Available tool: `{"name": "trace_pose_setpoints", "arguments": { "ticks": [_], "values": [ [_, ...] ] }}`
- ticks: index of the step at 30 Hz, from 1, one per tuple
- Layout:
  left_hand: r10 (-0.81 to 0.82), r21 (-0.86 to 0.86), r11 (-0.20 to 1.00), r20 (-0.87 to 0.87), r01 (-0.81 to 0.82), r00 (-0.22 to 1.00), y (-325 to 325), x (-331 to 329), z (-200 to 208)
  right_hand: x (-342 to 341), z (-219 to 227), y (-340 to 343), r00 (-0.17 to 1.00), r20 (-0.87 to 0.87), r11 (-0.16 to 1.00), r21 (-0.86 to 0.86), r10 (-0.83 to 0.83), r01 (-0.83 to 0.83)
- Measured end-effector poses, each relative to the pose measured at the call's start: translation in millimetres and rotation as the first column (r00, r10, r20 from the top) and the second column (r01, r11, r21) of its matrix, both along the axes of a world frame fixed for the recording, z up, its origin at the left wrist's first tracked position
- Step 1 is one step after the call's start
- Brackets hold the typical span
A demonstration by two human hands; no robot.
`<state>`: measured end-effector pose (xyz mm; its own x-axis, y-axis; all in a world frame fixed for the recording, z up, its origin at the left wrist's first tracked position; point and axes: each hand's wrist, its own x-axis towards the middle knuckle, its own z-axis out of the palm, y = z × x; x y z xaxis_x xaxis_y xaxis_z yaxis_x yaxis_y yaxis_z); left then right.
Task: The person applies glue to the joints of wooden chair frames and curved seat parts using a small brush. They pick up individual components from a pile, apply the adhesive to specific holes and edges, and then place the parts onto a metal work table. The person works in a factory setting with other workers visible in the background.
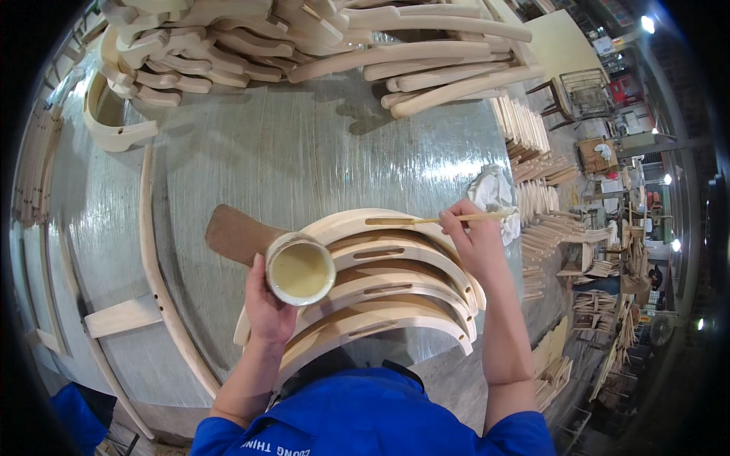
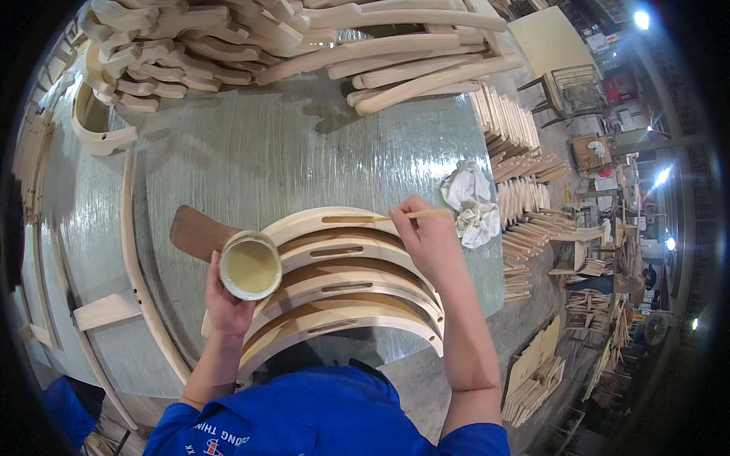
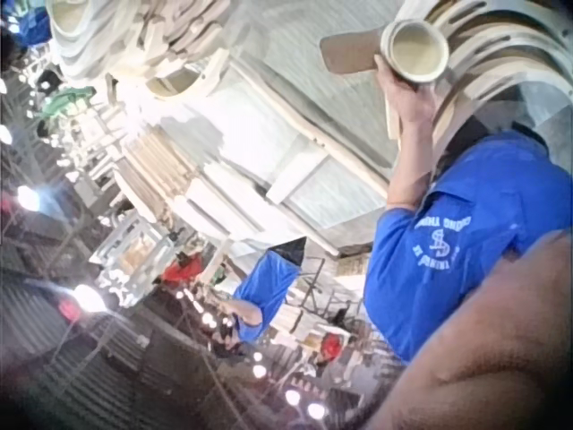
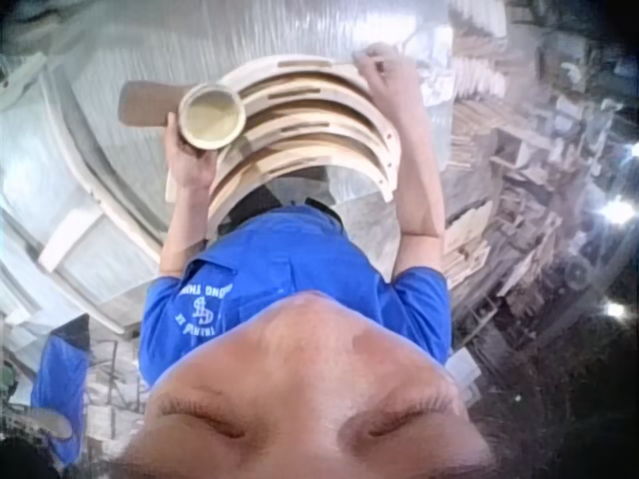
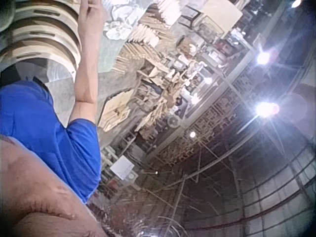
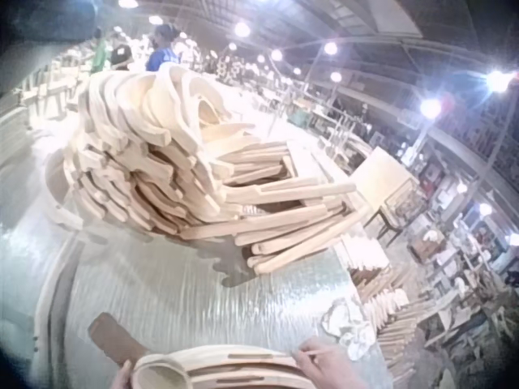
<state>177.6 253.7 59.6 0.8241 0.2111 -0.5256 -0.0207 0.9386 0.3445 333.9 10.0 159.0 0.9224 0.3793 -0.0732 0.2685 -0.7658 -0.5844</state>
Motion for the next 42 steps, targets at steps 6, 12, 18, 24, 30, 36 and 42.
{"name": "trace_pose_setpoints", "arguments": {
  "ticks": [6, 12, 18, 24, 30, 36, 42],
  "values": [
    [0.051, -0.051, 0.997, -0.019, -0.051, 0.999, 20, -2, -9, -12, -22, 5, 0.938, -0.312, 0.875, 0.397, -0.154, 0.275],
    [0.049, -0.039, 0.998, 0.097, -0.046, 0.994, 37, 11, -8, -11, -26, 12, 0.997, -0.077, 0.968, 0.251, 0.011, 0.009],
    [0.082, 0.032, 0.996, 0.159, -0.089, 0.984, 38, 3, -28, -5, -18, 7, 0.999, -0.025, 0.966, 0.256, 0.045, -0.037],
    [0.042, 0.078, 0.995, 0.303, -0.068, 0.952, 40, 3, -36, 0, -12, 5, 0.952, 0.041, 0.941, 0.143, 0.303, -0.306],
    [0.012, 0.125, 0.991, 0.313, -0.054, 0.95, 37, 7, -33, 9, 5, -6, 0.974, -0.002, 0.974, -0.019, 0.226, -0.226],
    [0.014, 0.101, 0.994, 0.32, -0.049, 0.947, 38, 6, -36, 0, -13, 14, 0.973, -0.016, 0.953, 0.204, 0.23, -0.222],
    [0.125, 0.117, 0.984, 0.057, -0.131, 0.991, 31, 16, -21, -12, 2, -16, 0.991, -0.058, 0.983, 0.135, -0.119, 0.126]
  ]
}}
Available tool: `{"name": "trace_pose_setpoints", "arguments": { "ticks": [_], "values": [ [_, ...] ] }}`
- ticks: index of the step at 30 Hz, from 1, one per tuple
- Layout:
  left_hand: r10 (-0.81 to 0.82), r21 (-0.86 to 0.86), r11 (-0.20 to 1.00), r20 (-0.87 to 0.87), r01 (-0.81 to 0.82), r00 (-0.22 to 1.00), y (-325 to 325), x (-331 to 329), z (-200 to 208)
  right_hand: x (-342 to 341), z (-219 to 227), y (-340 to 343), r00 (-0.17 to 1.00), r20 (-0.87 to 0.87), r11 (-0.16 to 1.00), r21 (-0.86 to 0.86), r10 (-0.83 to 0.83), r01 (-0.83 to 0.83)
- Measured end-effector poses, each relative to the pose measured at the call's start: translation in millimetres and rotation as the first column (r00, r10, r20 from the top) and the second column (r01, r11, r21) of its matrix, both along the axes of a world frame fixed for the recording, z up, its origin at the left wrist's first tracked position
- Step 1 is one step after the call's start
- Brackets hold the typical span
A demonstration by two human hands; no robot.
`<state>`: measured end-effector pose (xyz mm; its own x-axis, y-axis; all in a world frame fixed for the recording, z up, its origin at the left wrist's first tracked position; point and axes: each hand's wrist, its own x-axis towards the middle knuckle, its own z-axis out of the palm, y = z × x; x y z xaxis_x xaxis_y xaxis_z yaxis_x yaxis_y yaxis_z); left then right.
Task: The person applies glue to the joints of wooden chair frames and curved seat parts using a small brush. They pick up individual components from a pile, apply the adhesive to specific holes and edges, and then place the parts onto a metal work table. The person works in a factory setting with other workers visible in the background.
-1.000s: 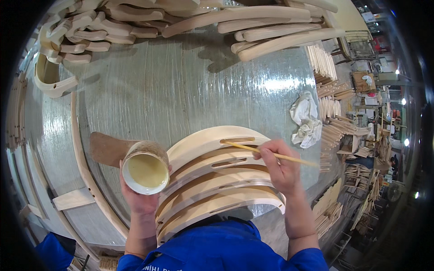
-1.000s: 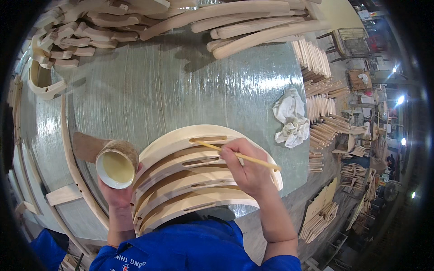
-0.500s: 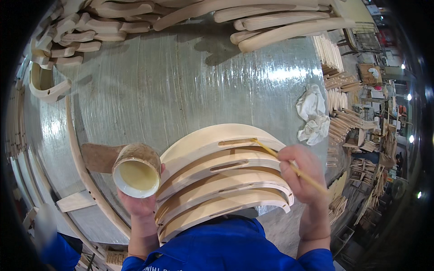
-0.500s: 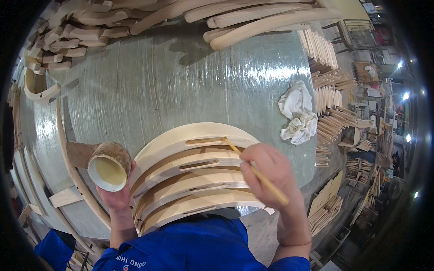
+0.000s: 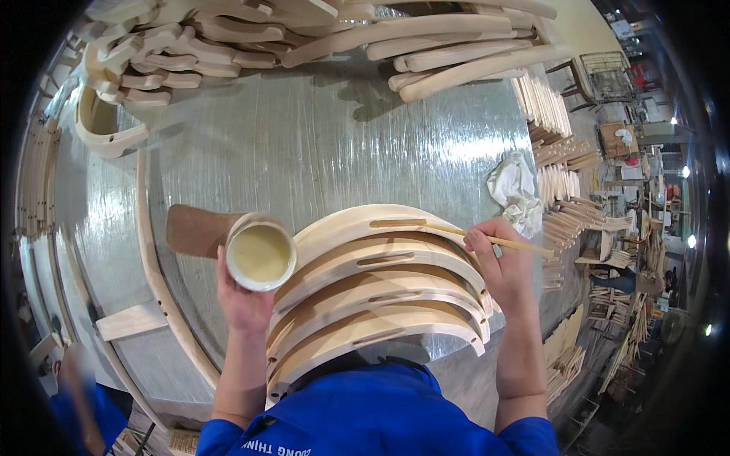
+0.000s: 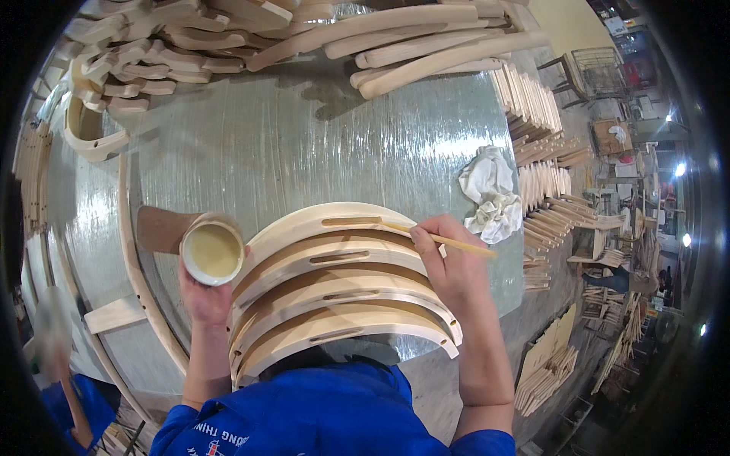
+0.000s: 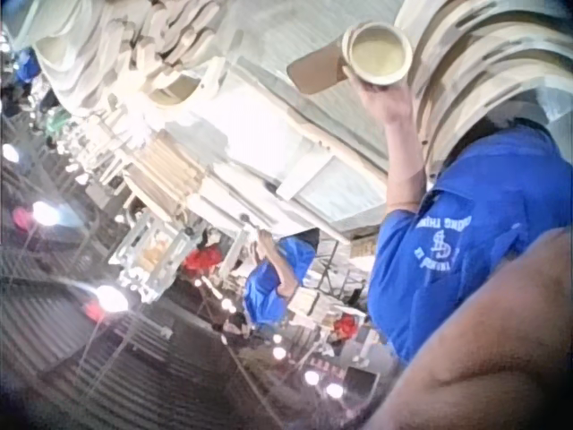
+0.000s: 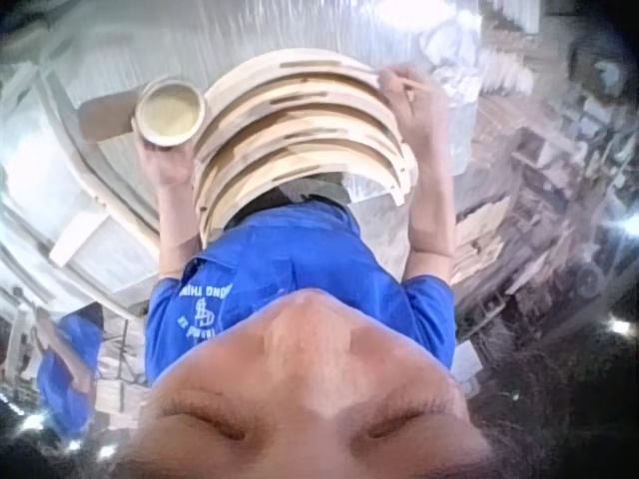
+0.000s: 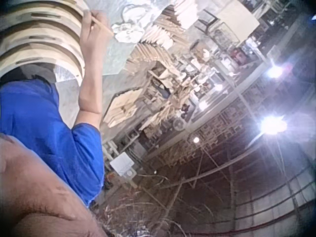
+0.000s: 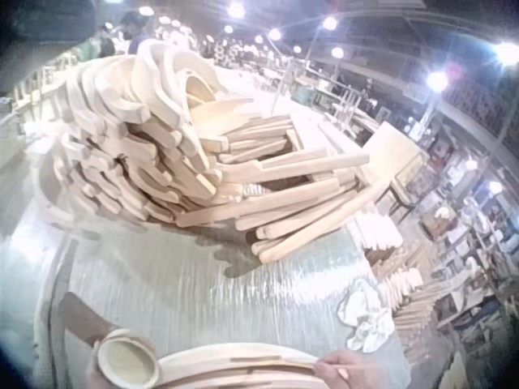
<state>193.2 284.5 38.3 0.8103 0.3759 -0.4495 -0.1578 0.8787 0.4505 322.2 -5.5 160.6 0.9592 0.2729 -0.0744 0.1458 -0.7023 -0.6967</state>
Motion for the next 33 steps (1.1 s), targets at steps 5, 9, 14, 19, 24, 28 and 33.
{"name": "trace_pose_setpoints", "arguments": {
  "ticks": [5, 9, 14, 19, 24, 28, 33],
  "values": [
    [-0.146, -0.009, 0.989, 0.114, 0.148, 0.983, -8, 4, -1, -36, 29, 26, 0.997, 0.075, 0.819, 0.57, 0.027, -0.065],
    [-0.078, 0.209, 0.973, -0.107, 0.099, 0.991, -54, 7, 51, -52, 27, 38, 0.976, 0.197, 0.757, 0.622, 0.094, -0.198],
    [-0.061, 0.208, 0.976, -0.018, 0.064, 0.998, -77, -11, 66, -70, 17, 41, 0.994, 0.089, 0.844, 0.526, 0.062, -0.099],
    [-0.118, 0.09, 0.989, -0.001, 0.118, 0.993, -91, -29, 63, -76, -18, 16, 0.921, -0.375, 0.489, 0.826, 0.105, 0.281],
    [-0.179, 0.011, 0.984, -0.002, 0.179, 0.984, -100, -33, 60, -89, -30, -7, 0.865, -0.447, 0.241, 0.887, 0.229, 0.394],
    [-0.202, 0.009, 0.979, 0.03, 0.202, 0.979, -105, -27, 47, -94, -39, -7, 0.827, -0.537, 0.173, 0.842, 0.169, 0.512],
    [-0.224, 0.024, 0.974, 0.026, 0.223, 0.974, -120, -10, 38, -91, -67, -6, 0.723, -0.686, 0.154, 0.726, 0.084, 0.671]
  ]
}}
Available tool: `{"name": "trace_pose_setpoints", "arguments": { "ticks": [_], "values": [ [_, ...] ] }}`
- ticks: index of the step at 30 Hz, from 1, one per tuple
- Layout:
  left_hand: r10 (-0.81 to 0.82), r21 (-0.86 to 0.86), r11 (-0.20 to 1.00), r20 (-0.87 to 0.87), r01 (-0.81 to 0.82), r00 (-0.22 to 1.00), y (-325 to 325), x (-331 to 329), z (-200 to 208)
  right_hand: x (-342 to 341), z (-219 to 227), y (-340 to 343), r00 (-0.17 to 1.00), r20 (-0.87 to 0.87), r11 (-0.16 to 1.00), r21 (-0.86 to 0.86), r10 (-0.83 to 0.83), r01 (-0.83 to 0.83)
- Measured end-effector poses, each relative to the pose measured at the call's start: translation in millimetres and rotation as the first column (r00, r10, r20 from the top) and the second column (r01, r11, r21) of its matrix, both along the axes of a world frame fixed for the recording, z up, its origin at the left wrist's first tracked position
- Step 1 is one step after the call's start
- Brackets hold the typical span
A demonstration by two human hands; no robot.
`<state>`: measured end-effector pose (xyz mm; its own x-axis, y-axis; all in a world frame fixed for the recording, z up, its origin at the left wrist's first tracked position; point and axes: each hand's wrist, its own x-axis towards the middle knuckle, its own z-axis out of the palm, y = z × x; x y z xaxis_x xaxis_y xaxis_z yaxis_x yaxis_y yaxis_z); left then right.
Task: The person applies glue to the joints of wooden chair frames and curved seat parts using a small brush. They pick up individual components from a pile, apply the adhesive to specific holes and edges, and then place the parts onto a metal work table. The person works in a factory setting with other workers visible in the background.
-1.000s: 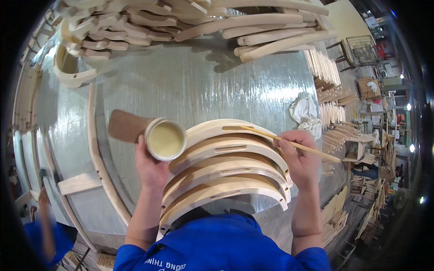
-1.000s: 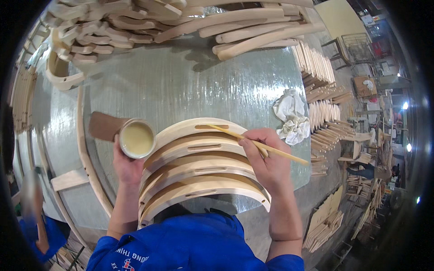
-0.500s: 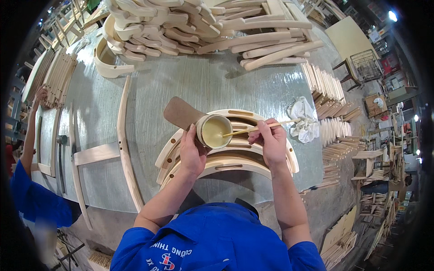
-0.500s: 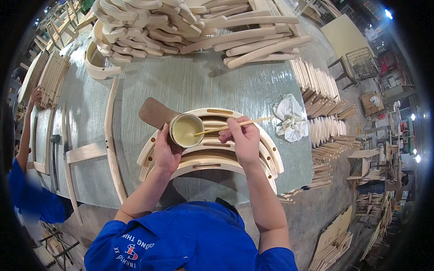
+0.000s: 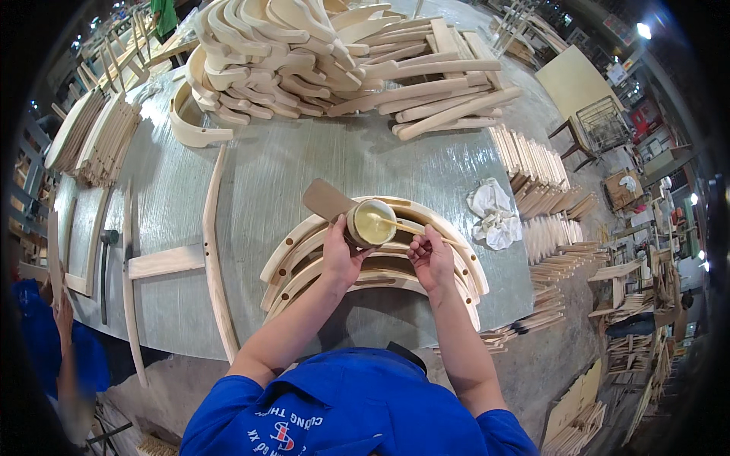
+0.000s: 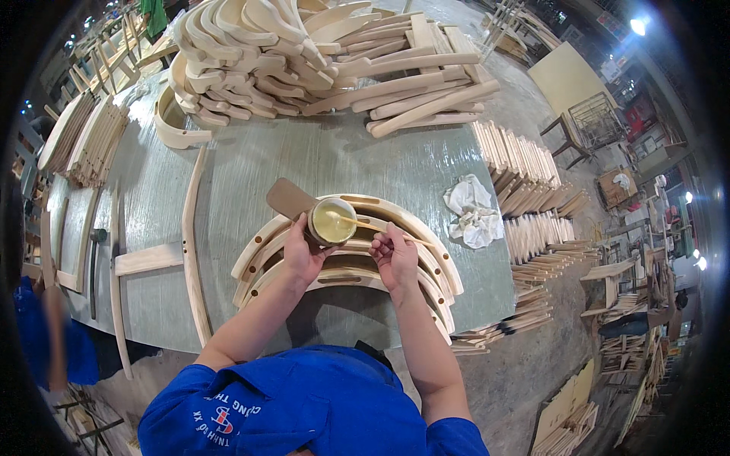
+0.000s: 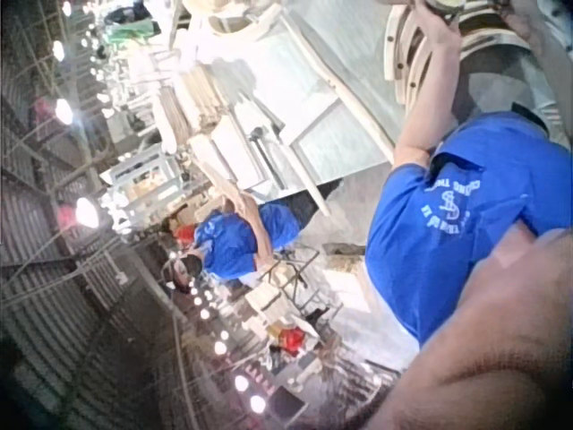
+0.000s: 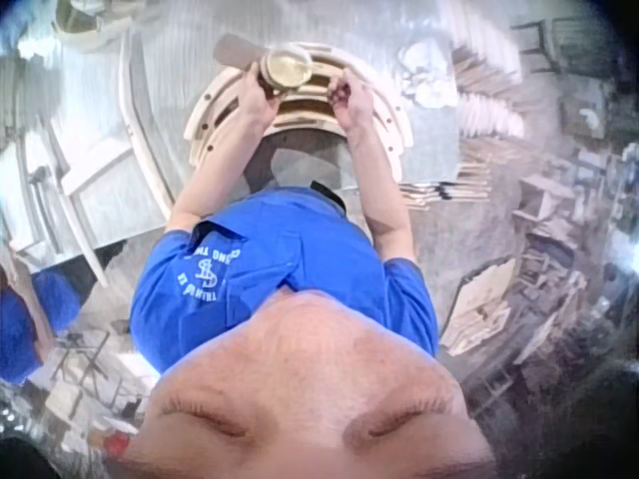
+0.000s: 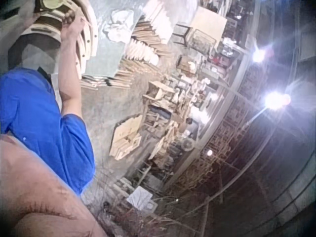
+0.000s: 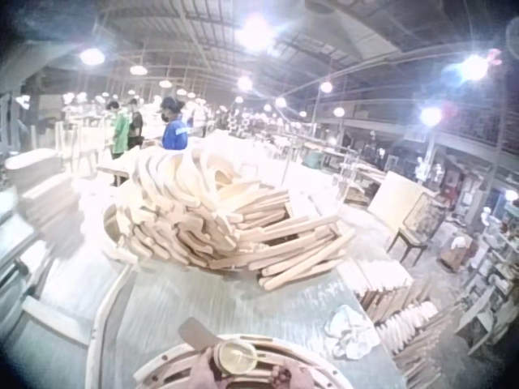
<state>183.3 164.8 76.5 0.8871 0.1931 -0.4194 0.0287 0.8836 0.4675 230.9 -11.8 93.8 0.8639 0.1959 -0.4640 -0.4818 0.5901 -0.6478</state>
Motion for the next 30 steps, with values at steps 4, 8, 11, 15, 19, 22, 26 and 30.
{"name": "trace_pose_setpoints", "arguments": {
  "ticks": [4, 8, 11, 15, 19, 22, 26, 30],
  "values": [
    [0.04, 0.08, 0.996, -0.071, -0.034, 0.997, 3, 7, -3, 6, 2, -1, 0.997, 0.062, 0.997, -0.066, -0.034, 0.038],
    [0.097, 0.096, 0.991, -0.023, -0.094, 0.995, 28, -5, -18, 17, -2, -13, 0.972, 0.231, 0.981, -0.168, -0.052, 0.092],
    [0.173, 0.085, 0.982, -0.06, -0.167, 0.983, 44, -14, -15, 23, -11, -20, 0.952, 0.307, 0.956, -0.274, -0.013, 0.101],
    [0.22, 0.086, 0.973, -0.06, -0.214, 0.974, 58, -28, -12, 24, -26, -7, 0.927, 0.366, 0.909, -0.409, 0.082, 0.081],
    [0.215, 0.083, 0.974, -0.048, -0.21, 0.976, 65, -35, -13, 24, -36, 3, 0.896, 0.429, 0.896, -0.434, 0.116, 0.092],
    [0.216, 0.068, 0.975, -0.046, -0.213, 0.975, 68, -38, -9, 27, -34, -15, 0.864, 0.497, 0.855, -0.479, 0.078, 0.198],
    [0.204, 0.036, 0.978, -0.039, -0.203, 0.978, 69, -38, -9, 26, -38, -16, 0.883, 0.47, 0.895, -0.397, 0.006, 0.205],
    [0.198, 0.036, 0.98, -0.031, -0.197, 0.98, 69, -36, -7, 23, -41, 20, 0.88, 0.457, 0.893, -0.439, 0.13, 0.096]
  ]
}}
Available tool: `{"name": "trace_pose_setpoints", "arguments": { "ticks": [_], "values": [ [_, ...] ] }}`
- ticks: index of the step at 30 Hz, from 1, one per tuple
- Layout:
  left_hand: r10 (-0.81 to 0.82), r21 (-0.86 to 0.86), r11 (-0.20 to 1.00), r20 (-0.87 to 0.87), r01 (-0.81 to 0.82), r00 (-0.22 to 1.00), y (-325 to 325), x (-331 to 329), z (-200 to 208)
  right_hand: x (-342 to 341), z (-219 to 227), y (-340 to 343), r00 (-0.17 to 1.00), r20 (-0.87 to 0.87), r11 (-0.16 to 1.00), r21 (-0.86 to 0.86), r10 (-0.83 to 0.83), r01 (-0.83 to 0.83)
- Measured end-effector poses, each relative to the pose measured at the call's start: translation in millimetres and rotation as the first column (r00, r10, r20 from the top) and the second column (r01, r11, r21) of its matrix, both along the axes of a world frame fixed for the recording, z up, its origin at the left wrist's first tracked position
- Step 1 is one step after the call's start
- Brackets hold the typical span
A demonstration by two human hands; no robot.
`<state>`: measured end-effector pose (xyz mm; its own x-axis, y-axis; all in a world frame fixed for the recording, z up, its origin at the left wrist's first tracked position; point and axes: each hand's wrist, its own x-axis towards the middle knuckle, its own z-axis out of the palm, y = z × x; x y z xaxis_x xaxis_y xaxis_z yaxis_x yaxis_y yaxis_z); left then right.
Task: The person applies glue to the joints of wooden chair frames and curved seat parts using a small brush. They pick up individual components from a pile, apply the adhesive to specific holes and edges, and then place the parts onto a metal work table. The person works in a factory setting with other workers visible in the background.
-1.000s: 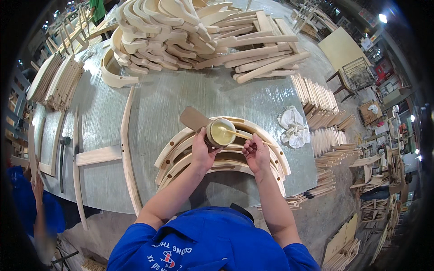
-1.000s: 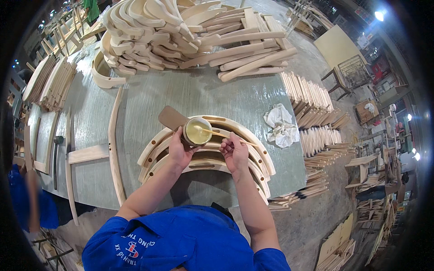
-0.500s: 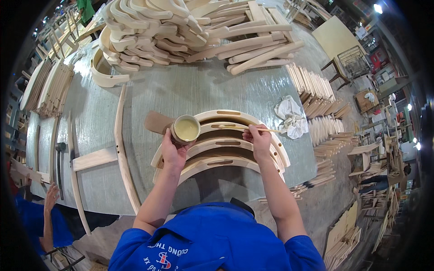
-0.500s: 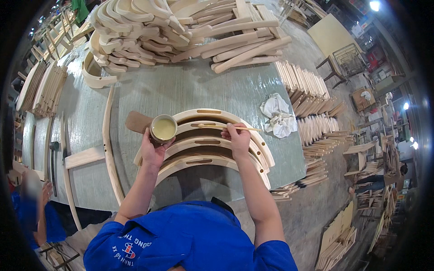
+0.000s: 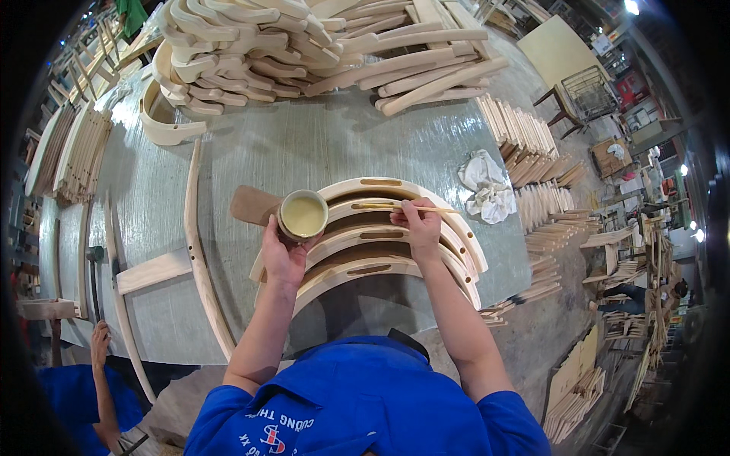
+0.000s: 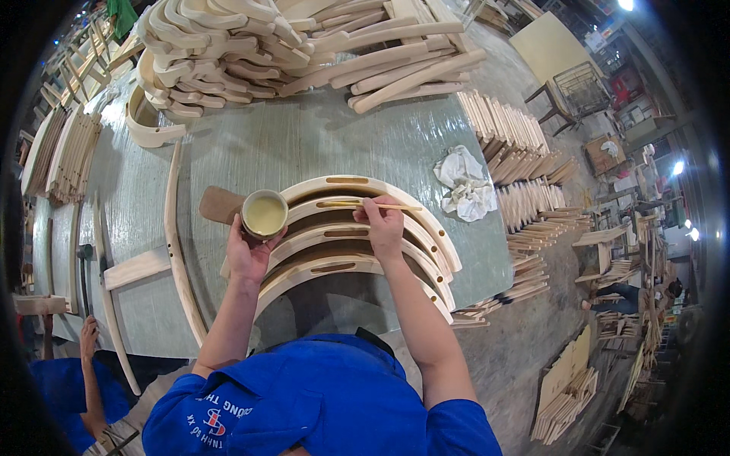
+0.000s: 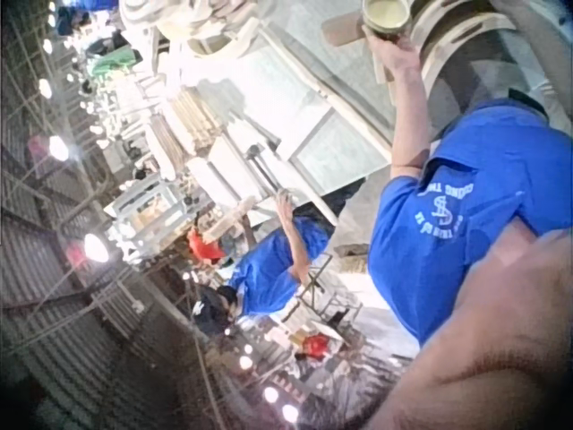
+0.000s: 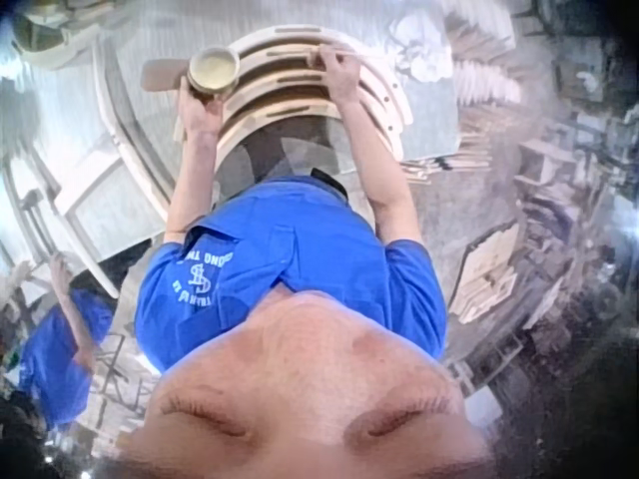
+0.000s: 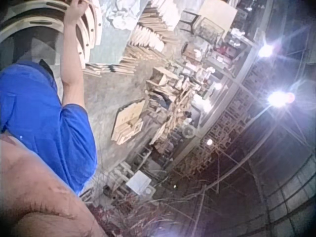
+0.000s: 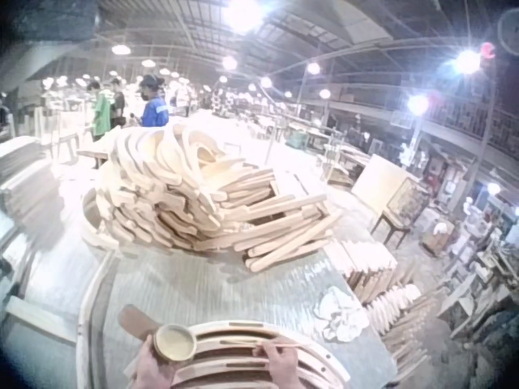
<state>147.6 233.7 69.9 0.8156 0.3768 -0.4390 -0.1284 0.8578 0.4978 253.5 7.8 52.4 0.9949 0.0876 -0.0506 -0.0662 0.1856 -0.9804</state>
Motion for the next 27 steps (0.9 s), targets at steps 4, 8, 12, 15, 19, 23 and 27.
{"name": "trace_pose_setpoints", "arguments": {
  "ticks": [4, 8, 12, 15, 19, 23, 27],
  "values": [
    [-0.008, -0.001, 1.0, -0.004, 0.008, 1.0, 2, -1, -1, 1, 8, -10, 0.991, 0.03, 0.982, -0.142, 0.129, -0.124],
    [0.008, 0.003, 1.0, -0.034, -0.008, 0.999, 5, -4, -3, 1, 31, -25, 0.959, 0.074, 0.894, -0.387, 0.274, -0.225],
    [0.017, -0.029, 0.999, -0.026, -0.018, 1.0, 10, -4, -5, 9, 51, -36, 0.949, 0.108, 0.793, -0.582, 0.297, -0.182],
    [0.024, 0.009, 1.0, 0.016, -0.024, 1.0, 12, -1, -6, 6, 51, -26, 0.935, 0.148, 0.806, -0.561, 0.322, -0.188],
    [0.024, -0.006, 1.0, 0.0, -0.024, 1.0, 11, 5, -4, -2, 40, -5, 0.908, 0.169, 0.813, -0.527, 0.384, -0.246],
    [0.036, -0.011, 0.999, 0.009, -0.036, 0.999, 14, 6, -9, -1, 52, -16, 0.926, 0.187, 0.809, -0.562, 0.328, -0.173],
    [0.025, -0.01, 1.0, -0.02, -0.026, 0.999, 11, 11, -8, -6, 51, -3, 0.915, 0.231, 0.819, -0.552, 0.33, -0.156]
  ]
}}
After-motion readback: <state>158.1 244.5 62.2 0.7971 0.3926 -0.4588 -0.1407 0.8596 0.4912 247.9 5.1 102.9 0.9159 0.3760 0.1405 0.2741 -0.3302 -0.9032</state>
